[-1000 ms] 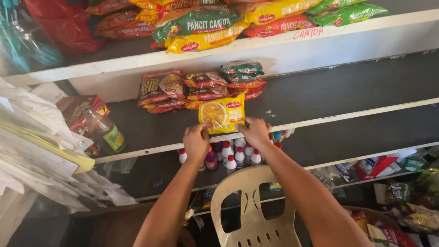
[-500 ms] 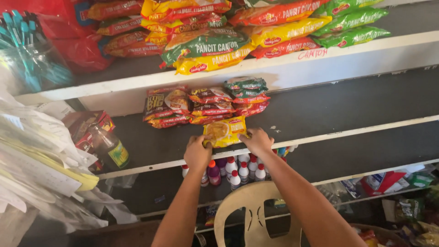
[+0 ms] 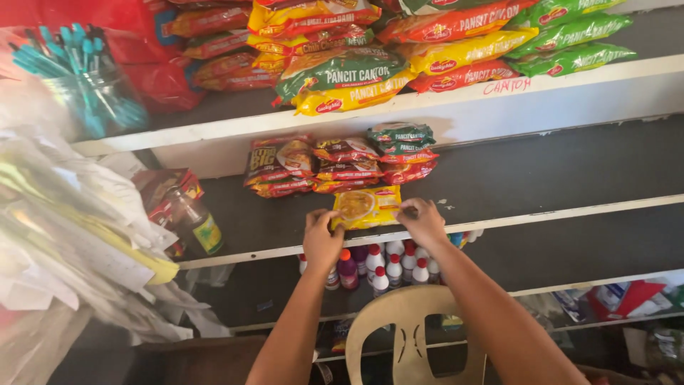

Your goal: Organizing and arranging various instant noodle packets on a store shelf.

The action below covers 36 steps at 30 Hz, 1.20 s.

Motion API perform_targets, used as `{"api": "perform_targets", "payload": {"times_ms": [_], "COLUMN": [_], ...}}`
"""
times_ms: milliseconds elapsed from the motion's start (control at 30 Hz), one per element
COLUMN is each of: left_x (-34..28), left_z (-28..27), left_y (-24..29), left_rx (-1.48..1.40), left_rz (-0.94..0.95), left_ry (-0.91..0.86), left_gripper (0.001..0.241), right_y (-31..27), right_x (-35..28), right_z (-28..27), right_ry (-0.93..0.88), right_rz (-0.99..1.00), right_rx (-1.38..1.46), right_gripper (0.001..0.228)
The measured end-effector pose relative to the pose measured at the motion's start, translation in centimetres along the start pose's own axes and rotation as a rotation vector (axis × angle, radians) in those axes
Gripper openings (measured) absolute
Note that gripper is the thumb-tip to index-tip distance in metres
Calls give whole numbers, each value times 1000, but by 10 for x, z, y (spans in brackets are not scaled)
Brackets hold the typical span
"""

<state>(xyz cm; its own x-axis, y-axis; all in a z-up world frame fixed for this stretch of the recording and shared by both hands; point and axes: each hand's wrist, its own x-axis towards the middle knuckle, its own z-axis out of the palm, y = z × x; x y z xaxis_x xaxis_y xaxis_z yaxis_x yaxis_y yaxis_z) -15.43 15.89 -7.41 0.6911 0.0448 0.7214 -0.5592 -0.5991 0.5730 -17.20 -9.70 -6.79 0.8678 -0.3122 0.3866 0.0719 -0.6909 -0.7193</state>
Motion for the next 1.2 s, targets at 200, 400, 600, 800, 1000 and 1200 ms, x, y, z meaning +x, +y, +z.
{"api": "perform_targets", "payload": {"times_ms": [200,400,600,800,1000,1200], "left_x": [13,65,118,167,183,201], "left_z": [-50,-129,-177,-179,-192,-171], "left_y": [35,113,182,208,254,224], "left_rx": [-221,-209,-25,163,264,190], "left_rz": [-24,258,423,405,115,121], "left_ry": [95,276,276,71,-193,-64], "left_gripper": [18,20,35,57,55,31], "right_y": [19,-77,-197,-250,-260,-259], "right_x": [16,-1,-21,-18,-4,-6], "right_z": [2,-68,-158,-189,-189,-187], "right_ry": [-200,-66,3,119,-203,-282], "right_rz": [-67,-234,-567,-703,-433,-296], "right_rx": [530,426,463,217,445,621], "right_gripper": [22,20,32,52,81,82]}}
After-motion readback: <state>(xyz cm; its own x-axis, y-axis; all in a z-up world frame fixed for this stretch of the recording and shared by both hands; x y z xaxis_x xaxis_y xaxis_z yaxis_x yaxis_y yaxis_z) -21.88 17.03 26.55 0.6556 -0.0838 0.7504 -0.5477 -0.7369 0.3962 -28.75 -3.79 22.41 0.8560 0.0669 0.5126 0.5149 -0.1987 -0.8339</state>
